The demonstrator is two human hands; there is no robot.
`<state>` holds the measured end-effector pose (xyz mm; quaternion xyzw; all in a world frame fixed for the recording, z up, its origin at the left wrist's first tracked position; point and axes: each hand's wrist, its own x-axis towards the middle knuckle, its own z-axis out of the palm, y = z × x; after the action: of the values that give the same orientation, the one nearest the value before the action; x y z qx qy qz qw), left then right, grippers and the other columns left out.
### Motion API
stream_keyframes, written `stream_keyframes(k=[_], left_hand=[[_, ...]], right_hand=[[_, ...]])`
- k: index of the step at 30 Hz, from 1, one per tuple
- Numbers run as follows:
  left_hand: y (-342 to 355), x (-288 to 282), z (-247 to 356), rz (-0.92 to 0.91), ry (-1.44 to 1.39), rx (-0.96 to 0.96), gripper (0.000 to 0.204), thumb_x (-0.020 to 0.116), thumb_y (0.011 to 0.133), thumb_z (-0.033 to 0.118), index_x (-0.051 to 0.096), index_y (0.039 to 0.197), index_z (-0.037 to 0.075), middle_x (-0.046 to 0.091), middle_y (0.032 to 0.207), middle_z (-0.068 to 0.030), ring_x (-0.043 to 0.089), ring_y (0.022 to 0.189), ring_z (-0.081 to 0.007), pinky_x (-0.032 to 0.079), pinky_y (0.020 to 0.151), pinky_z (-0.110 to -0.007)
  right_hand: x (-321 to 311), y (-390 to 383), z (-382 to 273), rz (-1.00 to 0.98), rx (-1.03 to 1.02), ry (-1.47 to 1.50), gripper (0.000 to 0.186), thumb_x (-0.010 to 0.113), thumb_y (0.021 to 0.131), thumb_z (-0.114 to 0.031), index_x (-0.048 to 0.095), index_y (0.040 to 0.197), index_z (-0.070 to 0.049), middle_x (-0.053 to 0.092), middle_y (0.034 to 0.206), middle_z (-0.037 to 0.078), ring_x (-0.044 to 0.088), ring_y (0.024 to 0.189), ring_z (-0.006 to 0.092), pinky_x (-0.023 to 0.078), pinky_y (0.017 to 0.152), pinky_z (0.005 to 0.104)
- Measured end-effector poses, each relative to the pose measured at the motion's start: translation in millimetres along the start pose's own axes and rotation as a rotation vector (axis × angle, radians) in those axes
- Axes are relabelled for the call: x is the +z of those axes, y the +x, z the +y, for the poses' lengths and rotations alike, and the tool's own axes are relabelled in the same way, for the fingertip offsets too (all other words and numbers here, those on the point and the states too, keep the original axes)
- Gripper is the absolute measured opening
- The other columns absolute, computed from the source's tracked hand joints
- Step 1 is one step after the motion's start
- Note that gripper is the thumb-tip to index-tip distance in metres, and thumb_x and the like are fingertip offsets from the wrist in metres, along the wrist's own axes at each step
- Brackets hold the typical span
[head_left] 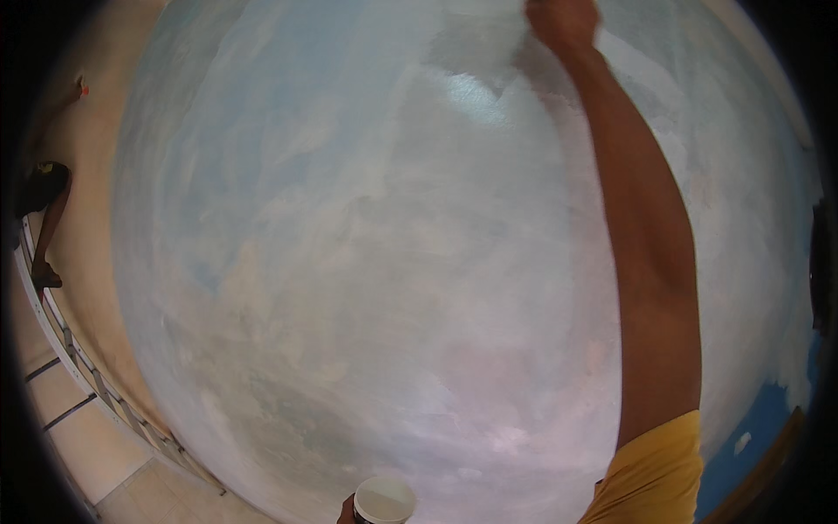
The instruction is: The person paints a ceiling with white paint using a brush and a small container. They repeatedly dip the brush into the container and apply paint to the ceiling surface in broad strokes.
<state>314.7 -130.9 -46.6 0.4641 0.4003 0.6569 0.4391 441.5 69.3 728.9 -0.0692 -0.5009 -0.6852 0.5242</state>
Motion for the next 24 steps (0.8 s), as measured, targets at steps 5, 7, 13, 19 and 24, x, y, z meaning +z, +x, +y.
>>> stream_keyframes(k=[5, 7, 13, 19, 24], left_hand=[[-10.6, -0.4, -10.7, 0.085, 0.051, -0.039, 0.108, 0.098, 0.056, 0.024, 0.039, 0.144, 0.004, 0.062, 0.127, -0.0176, 0.06, 0.118, -0.0306, 0.053, 0.095, -0.045], [-16.7, -0.5, -5.0, 0.097, 0.044, -0.047, 0.107, 0.098, 0.056, 0.024, 0.039, 0.144, 0.004, 0.062, 0.127, -0.0176, 0.06, 0.118, -0.0305, 0.053, 0.095, -0.046], [-12.7, -14.8, -13.1, 0.112, 0.057, 0.008, 0.105, 0.097, 0.06, 0.031, 0.04, 0.143, 0.003, 0.062, 0.128, -0.0188, 0.061, 0.118, -0.0311, 0.053, 0.096, -0.046], [-1.9, -6.3, 17.6, 0.048, -0.005, 0.0, 0.104, 0.097, 0.061, 0.032, 0.04, 0.143, 0.003, 0.061, 0.128, -0.019, 0.06, 0.12, -0.031, 0.052, 0.097, -0.046], [-2.7, -7.6, 23.7, 0.087, -0.003, 0.036, 0.109, 0.098, 0.059, 0.033, 0.039, 0.145, 0.003, 0.061, 0.131, -0.0194, 0.059, 0.121, -0.0314, 0.052, 0.097, -0.046]], right_hand=[[58.0, 28.5, -150.4, -0.257, -0.031, 0.284, 0.06, 0.051, 0.085, -0.002, 0.06, 0.136, -0.032, 0.07, 0.112, 0.01, 0.065, 0.096, 0.0303, 0.052, 0.084, 0.0448], [46.9, 31.8, -174.7, -0.325, 0.043, 0.376, 0.047, 0.053, 0.086, -0.006, 0.063, 0.129, -0.025, 0.071, 0.11, 0.012, 0.066, 0.092, 0.0321, 0.053, 0.08, 0.0445], [43.0, 2.5, -102.8, 0.019, 0.745, 0.908, 0.007, 0.062, 0.075, -0.004, 0.062, 0.069, -0.003, 0.064, 0.064, 0.009, 0.063, 0.06, 0.0236, 0.05, 0.056, 0.0387], [-27.7, -12.7, -2.8, 0.02, 0.72, 0.755, 0.011, 0.066, 0.075, -0.007, 0.066, 0.068, 0.0, 0.064, 0.061, 0.012, 0.063, 0.057, 0.0258, 0.048, 0.054, 0.0388], [-25.3, 22.0, -0.2, 0.009, 0.273, 0.025, 0.025, 0.054, 0.096, -0.023, 0.064, 0.081, -0.006, 0.067, 0.078, 0.017, 0.064, 0.074, 0.0378, 0.049, 0.065, 0.0469]])
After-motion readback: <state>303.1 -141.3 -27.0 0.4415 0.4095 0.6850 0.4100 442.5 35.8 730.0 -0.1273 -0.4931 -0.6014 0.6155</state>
